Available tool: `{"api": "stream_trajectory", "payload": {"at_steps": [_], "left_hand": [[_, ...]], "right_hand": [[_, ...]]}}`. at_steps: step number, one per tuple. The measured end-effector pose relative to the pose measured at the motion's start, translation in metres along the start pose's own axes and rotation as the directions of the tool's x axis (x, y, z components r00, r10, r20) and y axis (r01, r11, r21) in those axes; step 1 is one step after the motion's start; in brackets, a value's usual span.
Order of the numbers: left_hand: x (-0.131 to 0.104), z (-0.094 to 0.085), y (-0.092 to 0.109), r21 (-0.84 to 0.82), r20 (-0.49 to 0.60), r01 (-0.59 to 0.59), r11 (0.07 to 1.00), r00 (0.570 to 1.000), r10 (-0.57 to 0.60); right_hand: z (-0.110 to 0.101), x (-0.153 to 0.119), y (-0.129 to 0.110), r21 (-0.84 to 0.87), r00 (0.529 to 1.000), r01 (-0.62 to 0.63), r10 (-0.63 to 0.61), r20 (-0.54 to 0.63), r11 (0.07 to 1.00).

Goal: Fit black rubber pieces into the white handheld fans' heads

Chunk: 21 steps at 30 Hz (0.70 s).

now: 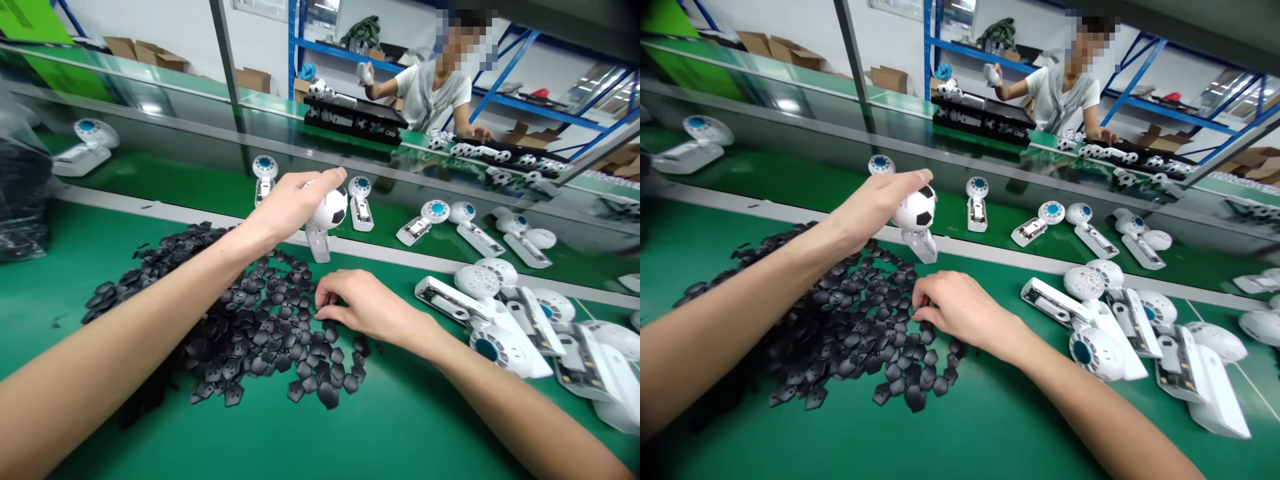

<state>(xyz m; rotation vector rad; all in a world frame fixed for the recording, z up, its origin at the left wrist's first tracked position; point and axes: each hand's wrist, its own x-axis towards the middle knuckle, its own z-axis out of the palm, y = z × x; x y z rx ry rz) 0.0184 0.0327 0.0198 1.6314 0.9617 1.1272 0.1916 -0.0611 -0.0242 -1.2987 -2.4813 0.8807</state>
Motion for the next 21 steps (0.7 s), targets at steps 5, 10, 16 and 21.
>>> {"api": "stream_trajectory", "payload": {"at_steps": [5,10,16,21], "left_hand": [[0.001,-0.019,0.01,0.233,0.042,0.107,0.967,0.992,-0.12],[0.002,-0.022,0.016,0.126,0.136,0.37,0.921,0.913,-0.385],[-0.001,-0.017,0.016,-0.17,0.215,0.443,0.88,0.888,-0.406],[-0.006,-0.004,0.024,-0.576,0.258,0.492,0.653,0.867,-0.426]], "right_hand": [[-0.03,-0.012,0.003,0.258,0.981,0.006,0.044,-0.186,0.966],[-0.062,-0.021,0.009,0.487,0.889,0.063,0.172,-0.424,0.871],[-0.069,-0.026,0.003,0.596,0.863,0.104,0.225,-0.451,0.796],[-0.069,-0.029,-0.004,0.583,0.793,0.264,0.171,-0.585,0.769]]}}
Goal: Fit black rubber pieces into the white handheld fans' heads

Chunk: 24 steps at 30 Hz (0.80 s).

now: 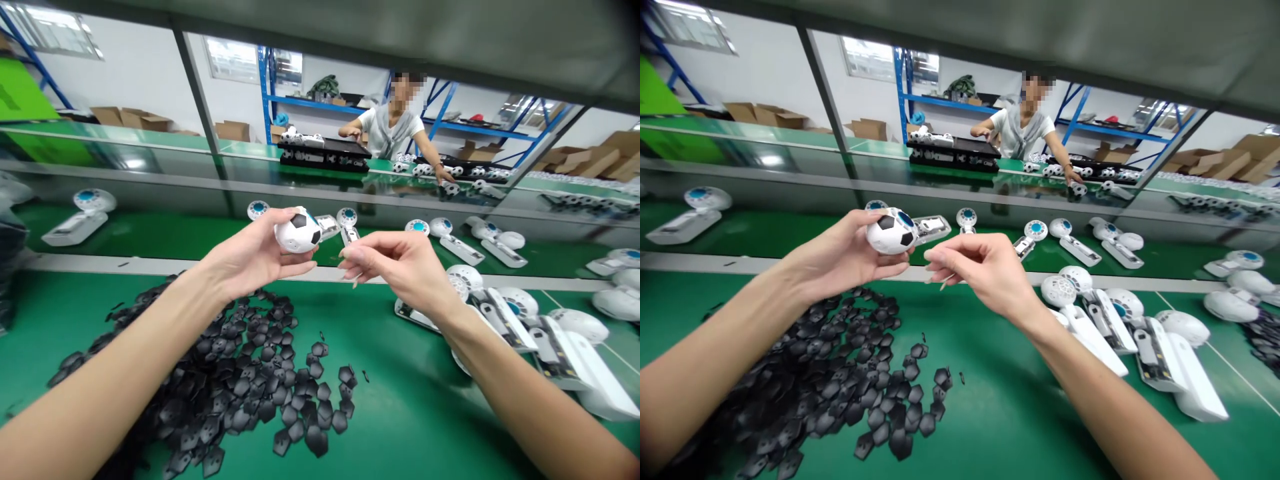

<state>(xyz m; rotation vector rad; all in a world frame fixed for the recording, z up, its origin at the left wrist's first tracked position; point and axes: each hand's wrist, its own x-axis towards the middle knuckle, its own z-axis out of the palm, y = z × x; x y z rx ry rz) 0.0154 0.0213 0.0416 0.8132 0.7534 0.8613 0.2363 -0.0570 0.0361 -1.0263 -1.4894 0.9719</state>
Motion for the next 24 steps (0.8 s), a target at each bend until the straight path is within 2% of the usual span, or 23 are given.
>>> {"api": "stream_trajectory", "payload": {"at_steps": [3,7,10,13,17,24], "left_hand": [[-0.003,0.014,-0.01,-0.223,0.027,-0.037,0.974,0.999,0.044],[-0.009,0.025,-0.025,-0.272,0.014,-0.131,0.953,0.99,0.14],[-0.013,0.025,-0.031,-0.17,0.04,-0.216,0.962,0.973,0.226],[-0.012,0.019,-0.034,-0.007,0.155,-0.362,0.932,0.92,0.359],[-0.008,0.012,-0.04,0.185,0.24,-0.529,0.828,0.841,0.484],[-0.004,0.008,-0.052,0.372,0.32,-0.645,0.668,0.764,0.56]], "right_hand": [[0.001,0.0,-0.001,0.054,0.996,0.048,-0.044,-0.079,0.997],[0.002,0.001,-0.001,0.04,0.987,0.111,-0.105,-0.124,0.993],[0.001,0.0,-0.004,0.034,0.986,0.124,-0.12,-0.112,0.992],[-0.001,-0.003,-0.011,0.073,0.985,0.101,-0.089,-0.147,0.992],[0.002,-0.006,-0.017,0.111,0.985,0.073,-0.055,-0.161,0.991],[0.013,-0.004,-0.007,0.09,0.993,0.041,-0.03,-0.115,0.995]]}}
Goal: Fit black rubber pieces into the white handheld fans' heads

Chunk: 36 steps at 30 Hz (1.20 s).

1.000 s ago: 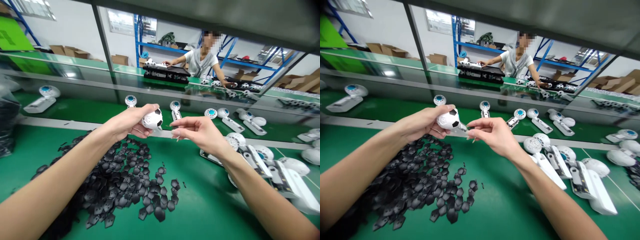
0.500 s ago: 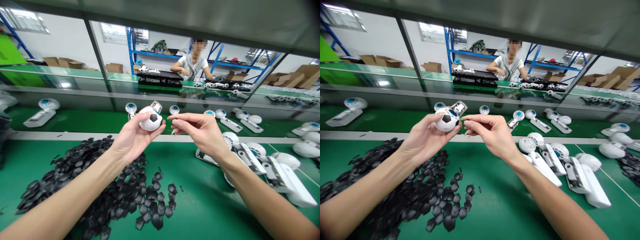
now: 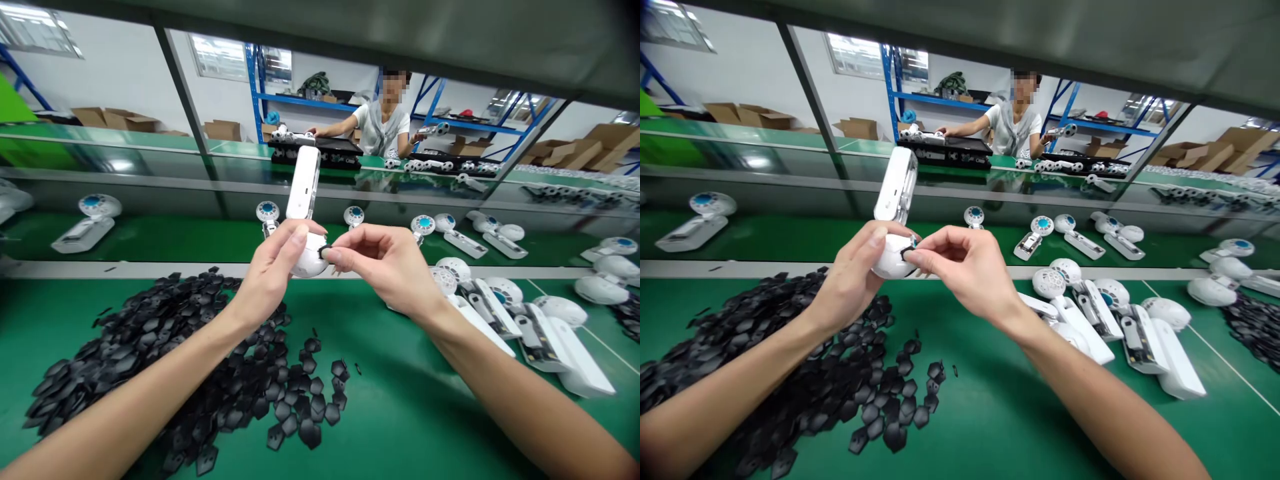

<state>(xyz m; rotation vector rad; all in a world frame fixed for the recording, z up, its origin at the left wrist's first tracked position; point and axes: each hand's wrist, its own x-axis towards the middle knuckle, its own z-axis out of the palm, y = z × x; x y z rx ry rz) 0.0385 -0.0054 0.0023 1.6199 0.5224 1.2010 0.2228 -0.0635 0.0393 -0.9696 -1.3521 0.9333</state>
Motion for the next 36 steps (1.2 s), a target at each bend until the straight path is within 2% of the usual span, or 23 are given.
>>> {"api": "stream_trajectory", "payload": {"at_steps": [5,8,12,14,16,17,19,21,24,26,28,30,33,36], "left_hand": [[-0.004,0.003,0.004,0.22,-0.049,-0.128,0.967,0.989,0.143],[-0.005,0.007,0.006,0.27,-0.123,-0.168,0.948,0.971,0.207],[-0.001,0.006,0.002,0.249,-0.172,-0.193,0.949,0.956,0.239],[0.002,0.002,-0.002,0.217,-0.186,-0.209,0.953,0.95,0.251],[0.005,-0.002,-0.005,0.152,-0.188,-0.206,0.967,0.954,0.233],[0.007,-0.003,-0.005,0.107,-0.188,-0.191,0.976,0.96,0.208],[0.011,-0.006,-0.005,0.005,-0.202,-0.14,0.99,0.97,0.138],[0.015,-0.007,-0.002,-0.088,-0.224,-0.091,0.992,0.972,0.069],[0.018,-0.009,0.001,-0.116,-0.241,-0.064,0.991,0.97,0.034],[0.017,-0.01,0.001,-0.061,-0.232,-0.083,0.995,0.97,0.066],[0.015,-0.011,0.001,0.001,-0.206,-0.102,0.995,0.973,0.1],[0.014,-0.012,0.0,0.037,-0.183,-0.1,0.994,0.977,0.105],[0.013,-0.014,-0.001,0.03,-0.168,-0.069,0.997,0.983,0.073],[0.015,-0.016,-0.001,-0.003,-0.161,-0.055,0.999,0.985,0.053]], "right_hand": [[0.005,-0.003,0.007,0.025,0.999,-0.04,0.039,0.038,0.999],[0.007,-0.007,0.008,0.015,0.997,-0.024,0.023,0.067,1.0],[0.004,-0.01,0.002,-0.055,0.988,0.074,-0.066,0.139,0.996],[0.0,-0.009,-0.002,-0.119,0.988,0.134,-0.123,0.095,0.984],[-0.005,-0.009,-0.003,-0.239,0.987,0.16,-0.157,0.03,0.958],[-0.007,-0.01,-0.002,-0.317,0.987,0.157,-0.154,0.034,0.935],[-0.01,-0.012,0.003,-0.483,0.985,0.138,-0.069,0.158,0.865],[-0.009,-0.015,0.013,-0.628,0.941,0.152,0.082,0.327,0.763],[-0.004,-0.02,0.028,-0.746,0.842,0.263,0.232,0.487,0.612],[0.0,-0.021,0.037,-0.749,0.778,0.33,0.284,0.56,0.575],[0.004,-0.022,0.043,-0.735,0.725,0.36,0.323,0.608,0.575],[0.007,-0.022,0.048,-0.735,0.705,0.378,0.34,0.623,0.563],[0.009,-0.023,0.053,-0.742,0.703,0.385,0.347,0.621,0.549],[0.008,-0.022,0.054,-0.707,0.712,0.358,0.311,0.629,0.61]]}}
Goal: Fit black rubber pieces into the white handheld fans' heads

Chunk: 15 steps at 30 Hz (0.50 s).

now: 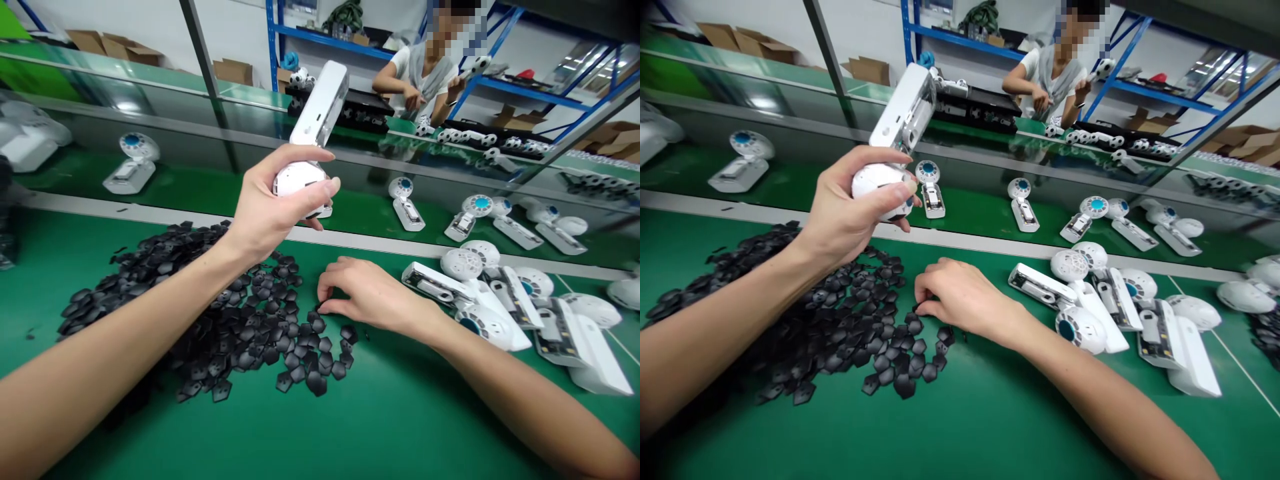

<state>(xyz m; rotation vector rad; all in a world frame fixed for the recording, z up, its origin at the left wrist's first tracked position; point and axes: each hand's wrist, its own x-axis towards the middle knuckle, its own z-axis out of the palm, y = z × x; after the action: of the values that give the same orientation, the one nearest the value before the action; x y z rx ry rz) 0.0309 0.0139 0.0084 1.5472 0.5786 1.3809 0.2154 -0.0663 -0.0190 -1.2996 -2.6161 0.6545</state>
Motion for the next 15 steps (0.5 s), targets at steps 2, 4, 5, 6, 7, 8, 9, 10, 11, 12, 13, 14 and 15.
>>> {"api": "stream_trajectory", "payload": {"at_steps": [2,4,5,6,7,8,9,10,11,12,13,14,15], "left_hand": [[0.0017,-0.0012,-0.0003,-0.011,-0.019,0.011,1.0,1.0,-0.011],[0.0031,-0.0022,-0.0014,-0.023,-0.049,0.023,0.999,0.998,-0.024],[0.0037,-0.0027,-0.0023,-0.032,-0.063,0.028,0.999,0.998,-0.03],[0.0042,-0.0031,-0.0033,-0.042,-0.074,0.031,0.999,0.997,-0.034],[0.0046,-0.0034,-0.0044,-0.049,-0.08,0.032,0.998,0.996,-0.036],[0.0049,-0.0036,-0.0054,-0.053,-0.087,0.033,0.998,0.996,-0.038],[0.005,-0.0038,-0.0064,-0.054,-0.091,0.037,0.998,0.995,-0.042],[0.005,-0.0039,-0.0071,-0.051,-0.094,0.041,0.998,0.995,-0.046],[0.0049,-0.0039,-0.0076,-0.045,-0.095,0.043,0.998,0.994,-0.047],[0.0046,-0.0039,-0.0079,-0.039,-0.094,0.04,0.998,0.995,-0.043],[0.0042,-0.0039,-0.0079,-0.031,-0.092,0.034,0.999,0.995,-0.037],[0.0038,-0.004,-0.0078,-0.022,-0.088,0.024,0.999,0.996,-0.026],[0.0034,-0.004,-0.0075,-0.014,-0.084,0.013,1.0,0.996,-0.014]], "right_hand": [[-0.0019,-0.0016,0.0006,0.1,0.998,0.043,-0.039,-0.045,0.994],[-0.0038,-0.0037,0.0004,0.207,0.988,0.125,-0.103,-0.115,0.97],[-0.0043,-0.0047,0.0001,0.247,0.977,0.179,-0.142,-0.159,0.952],[-0.0044,-0.0055,-0.0003,0.269,0.962,0.233,-0.18,-0.206,0.934],[-0.0042,-0.0061,-0.0007,0.279,0.945,0.278,-0.209,-0.253,0.919],[-0.0037,-0.0063,-0.0011,0.281,0.927,0.313,-0.226,-0.3,0.907],[-0.0033,-0.0063,-0.0015,0.276,0.908,0.338,-0.235,-0.347,0.9],[-0.0031,-0.006,-0.0018,0.261,0.887,0.361,-0.243,-0.393,0.895],[-0.0033,-0.0057,-0.002,0.238,0.862,0.388,-0.259,-0.436,0.89],[-0.004,-0.0053,-0.0021,0.205,0.833,0.423,-0.289,-0.473,0.883],[-0.0053,-0.005,-0.0022,0.161,0.8,0.459,-0.328,-0.503,0.874],[-0.0071,-0.005,-0.0025,0.103,0.765,0.491,-0.371,-0.526,0.865],[-0.0093,-0.0053,-0.0027,0.035,0.73,0.511,-0.412,-0.544,0.859]]}}
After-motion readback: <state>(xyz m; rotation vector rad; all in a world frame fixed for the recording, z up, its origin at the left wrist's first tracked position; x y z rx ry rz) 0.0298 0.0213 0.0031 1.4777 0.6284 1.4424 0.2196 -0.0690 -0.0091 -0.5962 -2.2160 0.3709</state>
